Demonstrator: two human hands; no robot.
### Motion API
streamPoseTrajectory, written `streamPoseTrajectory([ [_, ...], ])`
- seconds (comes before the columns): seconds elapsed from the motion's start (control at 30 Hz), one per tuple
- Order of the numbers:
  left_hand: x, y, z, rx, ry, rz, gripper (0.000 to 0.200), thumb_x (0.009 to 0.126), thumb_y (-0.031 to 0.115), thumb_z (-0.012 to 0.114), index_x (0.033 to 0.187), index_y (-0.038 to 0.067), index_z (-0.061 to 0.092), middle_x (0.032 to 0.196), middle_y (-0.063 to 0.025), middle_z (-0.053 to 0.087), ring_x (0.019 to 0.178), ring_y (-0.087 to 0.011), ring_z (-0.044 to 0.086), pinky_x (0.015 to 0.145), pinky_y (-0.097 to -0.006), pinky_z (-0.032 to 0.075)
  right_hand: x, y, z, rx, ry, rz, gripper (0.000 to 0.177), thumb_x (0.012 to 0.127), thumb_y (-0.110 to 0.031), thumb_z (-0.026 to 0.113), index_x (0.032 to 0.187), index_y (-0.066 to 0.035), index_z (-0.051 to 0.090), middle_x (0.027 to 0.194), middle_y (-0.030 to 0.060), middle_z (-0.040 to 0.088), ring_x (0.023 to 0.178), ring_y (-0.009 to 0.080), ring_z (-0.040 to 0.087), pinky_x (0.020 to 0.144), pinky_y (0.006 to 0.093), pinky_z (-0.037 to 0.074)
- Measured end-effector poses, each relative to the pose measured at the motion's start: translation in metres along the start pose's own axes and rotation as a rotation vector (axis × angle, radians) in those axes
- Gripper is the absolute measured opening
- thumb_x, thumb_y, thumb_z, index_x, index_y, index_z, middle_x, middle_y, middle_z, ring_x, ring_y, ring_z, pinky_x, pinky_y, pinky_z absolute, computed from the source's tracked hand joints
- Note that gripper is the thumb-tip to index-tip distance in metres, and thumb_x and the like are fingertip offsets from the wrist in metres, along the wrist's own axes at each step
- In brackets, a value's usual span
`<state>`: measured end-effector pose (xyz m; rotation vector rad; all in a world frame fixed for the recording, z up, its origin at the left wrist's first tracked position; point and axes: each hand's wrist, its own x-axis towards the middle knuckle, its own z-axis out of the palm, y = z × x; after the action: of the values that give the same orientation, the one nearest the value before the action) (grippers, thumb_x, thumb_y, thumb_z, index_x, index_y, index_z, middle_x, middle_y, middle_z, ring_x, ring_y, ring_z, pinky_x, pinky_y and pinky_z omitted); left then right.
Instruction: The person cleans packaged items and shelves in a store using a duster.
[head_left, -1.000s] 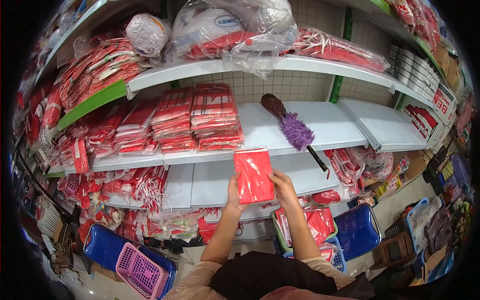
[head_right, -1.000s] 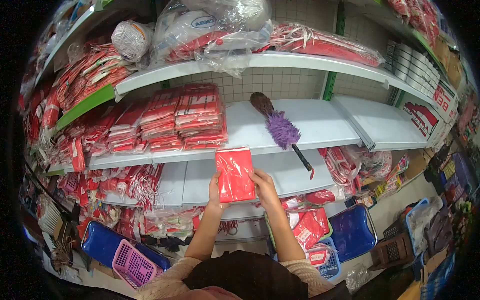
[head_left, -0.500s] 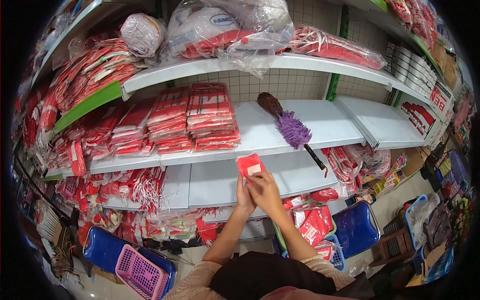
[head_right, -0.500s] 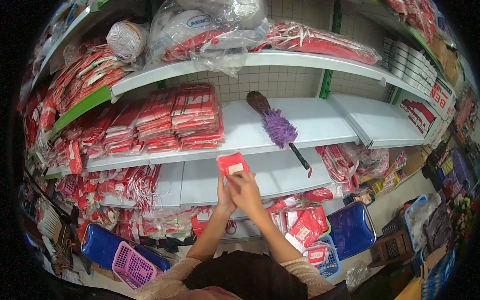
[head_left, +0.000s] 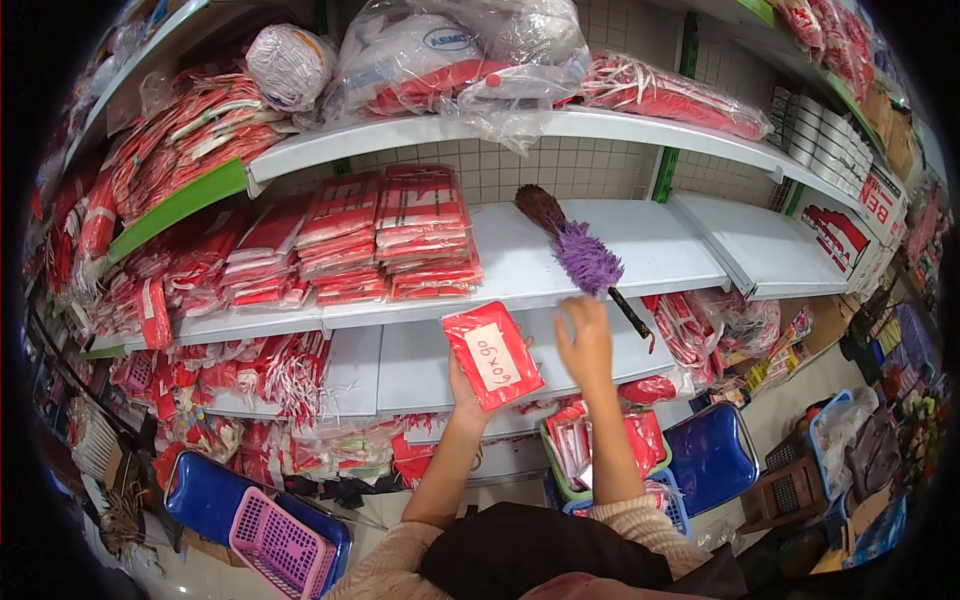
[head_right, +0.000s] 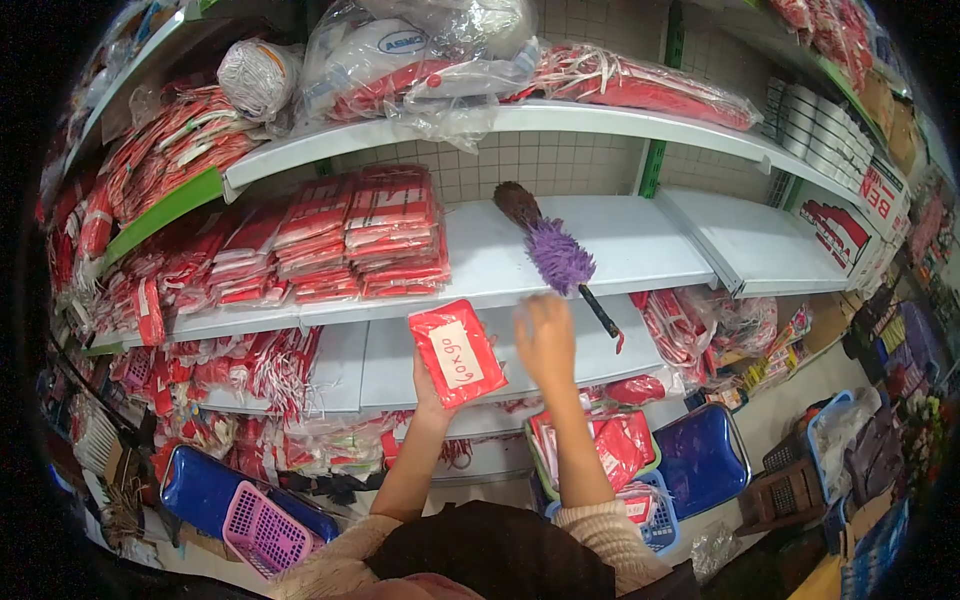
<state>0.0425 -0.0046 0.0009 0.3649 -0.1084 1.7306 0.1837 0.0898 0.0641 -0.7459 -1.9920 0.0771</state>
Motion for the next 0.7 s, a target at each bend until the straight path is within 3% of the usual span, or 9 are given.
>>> streamPoseTrajectory([
  [0.17, -0.001, 0.001, 0.006, 0.143, -0.024, 0.014, 0.073, 0.085, 0.062, 0.035, 0.135, 0.009, 0.034, 0.130, -0.0169, 0.044, 0.121, -0.0392, 0.040, 0.092, -0.0597, 0.038, 0.027, 0.057, -0.001, -0.345, 0.082, 0.056, 0.040, 0.072, -0.002, 0.056, 0.113, -0.001, 0.053, 0.110, 0.0181, 0.051, 0.097, 0.0349, 0.050, 0.085, 0.0469, 0.040],
  [0.2, -0.001, 0.001, 0.007, 0.136, -0.024, 0.008, 0.073, 0.085, 0.062, 0.035, 0.135, 0.009, 0.034, 0.130, -0.0168, 0.044, 0.121, -0.0392, 0.040, 0.093, -0.0599, 0.038, 0.026, 0.061, -0.003, -0.439, -0.034, 0.153, 0.044, 0.071, 0.000, 0.056, 0.115, -0.002, 0.051, 0.110, 0.0185, 0.050, 0.091, 0.0347, 0.053, 0.079, 0.0461, 0.043],
  [0.3, 0.000, 0.003, 0.006, 0.125, -0.029, -0.007, 0.073, 0.084, 0.062, 0.036, 0.135, 0.010, 0.034, 0.130, -0.0165, 0.043, 0.121, -0.0390, 0.040, 0.093, -0.0605, 0.037, 0.021, 0.064, -0.007, -0.374, -0.087, 0.264, 0.046, 0.070, 0.000, 0.056, 0.116, -0.004, 0.052, 0.110, 0.0189, 0.050, 0.084, 0.0348, 0.054, 0.072, 0.0430, 0.046],
  [0.4, 0.000, 0.006, 0.005, 0.132, -0.041, -0.015, 0.074, 0.084, 0.062, 0.036, 0.136, 0.010, 0.032, 0.131, -0.0162, 0.042, 0.122, -0.0387, 0.039, 0.094, -0.0610, 0.036, -0.001, 0.068, -0.003, -0.351, 0.012, 0.256, 0.043, 0.073, -0.003, 0.057, 0.116, -0.005, 0.052, 0.112, 0.0188, 0.050, 0.085, 0.0356, 0.055, 0.070, 0.0411, 0.047],
  [0.6, 0.001, 0.011, 0.004, 0.112, -0.049, -0.053, 0.078, 0.082, 0.065, 0.036, 0.138, 0.012, 0.029, 0.136, -0.0161, 0.037, 0.125, -0.0392, 0.035, 0.094, -0.0654, 0.031, -0.064, 0.052, 0.000, -0.072, 0.142, 0.502, 0.037, 0.080, -0.013, 0.060, 0.113, -0.002, 0.050, 0.106, 0.0186, 0.052, 0.092, 0.0387, 0.055, 0.076, 0.0427, 0.045],
  [0.7, 0.004, 0.011, 0.010, 0.088, -0.049, -0.053, 0.082, 0.080, 0.069, 0.036, 0.140, 0.013, 0.026, 0.138, -0.0168, 0.034, 0.125, -0.0402, 0.033, 0.093, -0.0683, 0.029, -0.109, 0.090, 0.021, -0.090, 0.149, 0.395, 0.041, 0.080, -0.013, 0.060, 0.116, 0.002, 0.048, 0.105, 0.0212, 0.053, 0.089, 0.0389, 0.056, 0.077, 0.0411, 0.044],
])
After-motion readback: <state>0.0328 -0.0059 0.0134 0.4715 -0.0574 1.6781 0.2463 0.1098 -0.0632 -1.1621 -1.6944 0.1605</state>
